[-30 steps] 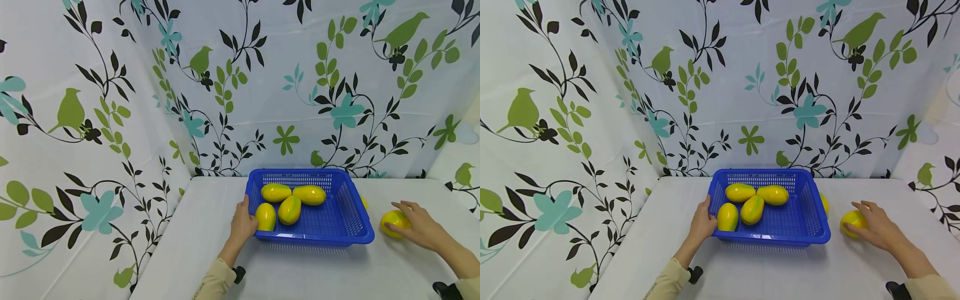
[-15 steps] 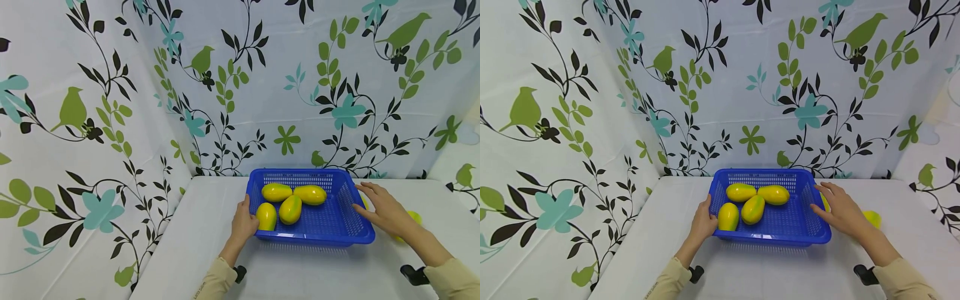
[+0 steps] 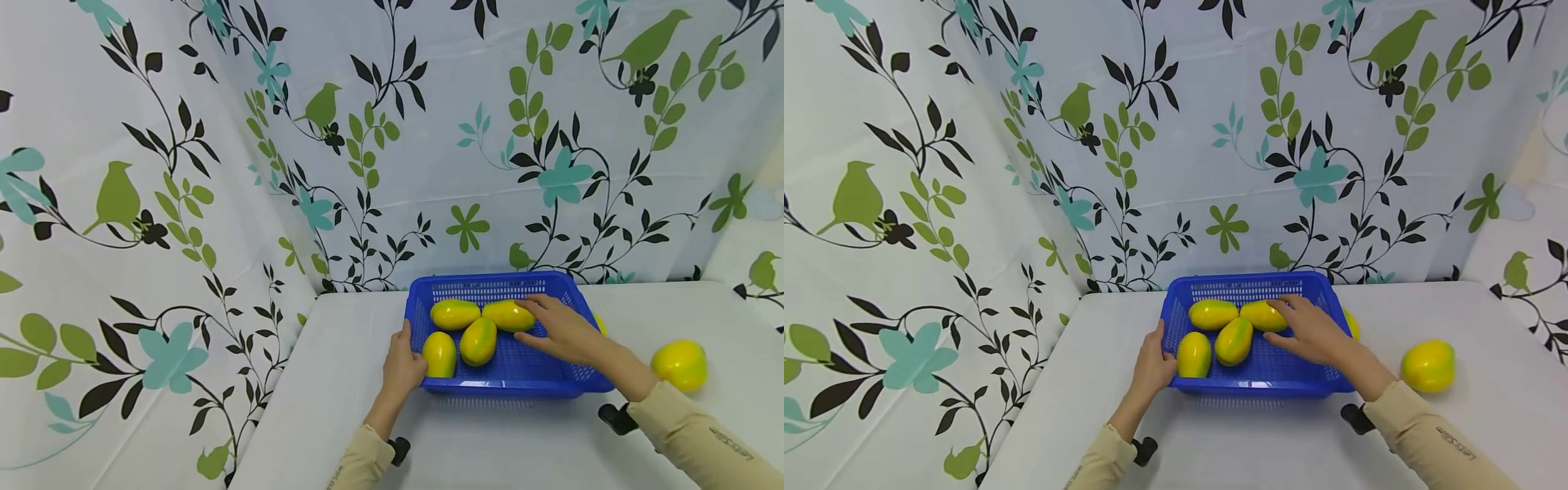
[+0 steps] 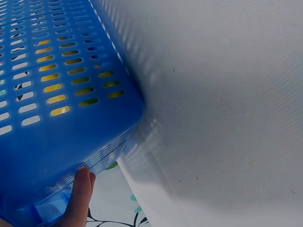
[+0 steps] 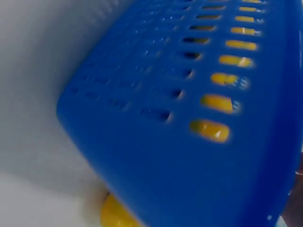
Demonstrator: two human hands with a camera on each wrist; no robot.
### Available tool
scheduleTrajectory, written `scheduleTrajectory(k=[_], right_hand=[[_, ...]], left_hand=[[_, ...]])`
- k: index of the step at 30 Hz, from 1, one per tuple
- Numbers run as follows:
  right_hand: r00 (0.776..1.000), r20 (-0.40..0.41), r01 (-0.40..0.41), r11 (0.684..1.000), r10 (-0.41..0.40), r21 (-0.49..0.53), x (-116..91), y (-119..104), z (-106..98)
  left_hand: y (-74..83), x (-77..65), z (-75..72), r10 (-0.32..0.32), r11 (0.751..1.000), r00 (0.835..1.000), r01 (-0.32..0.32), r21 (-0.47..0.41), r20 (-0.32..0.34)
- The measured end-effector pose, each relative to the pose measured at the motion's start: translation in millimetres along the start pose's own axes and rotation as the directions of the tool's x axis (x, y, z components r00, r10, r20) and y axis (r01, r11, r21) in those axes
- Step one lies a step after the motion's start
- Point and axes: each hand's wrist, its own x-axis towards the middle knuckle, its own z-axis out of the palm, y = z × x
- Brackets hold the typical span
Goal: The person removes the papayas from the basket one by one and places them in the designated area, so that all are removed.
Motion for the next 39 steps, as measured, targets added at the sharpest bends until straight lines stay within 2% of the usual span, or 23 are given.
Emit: scheduleTrajectory(k=[6, 11, 21, 29, 39], right_hand=[[0.999, 0.046, -0.007, 0.999, 0.005, 0.037, 12.2, -11.2, 13.1], [0.997, 0.080, 0.014, 0.997, -0.021, 0.080, 18.6, -16.7, 26.0], [0.988, 0.146, 0.040, 0.994, -0.054, 0.098, 29.9, -27.5, 44.0], [0.984, 0.170, 0.039, 0.991, -0.060, 0.125, 31.1, -27.5, 61.2], [0.983, 0.173, 0.044, 0.988, -0.070, 0.146, 41.7, -33.9, 70.2]], left_hand=[[0.7, 0.3, -0.7, 0.002, 1.000, 1.000, -0.002, 0.015, -0.005], [-0.5, 0.2, 0.0, -0.006, 1.000, 1.000, 0.006, 0.021, 0.002], [1.0, -2.1, 0.4, -0.019, 0.999, 1.000, 0.019, 0.029, -0.005], [1.4, -1.9, 1.5, -0.020, 1.000, 1.000, 0.020, 0.024, -0.011], [2.8, -1.5, -0.2, -0.025, 0.999, 1.000, 0.025, 0.025, -0.013]])
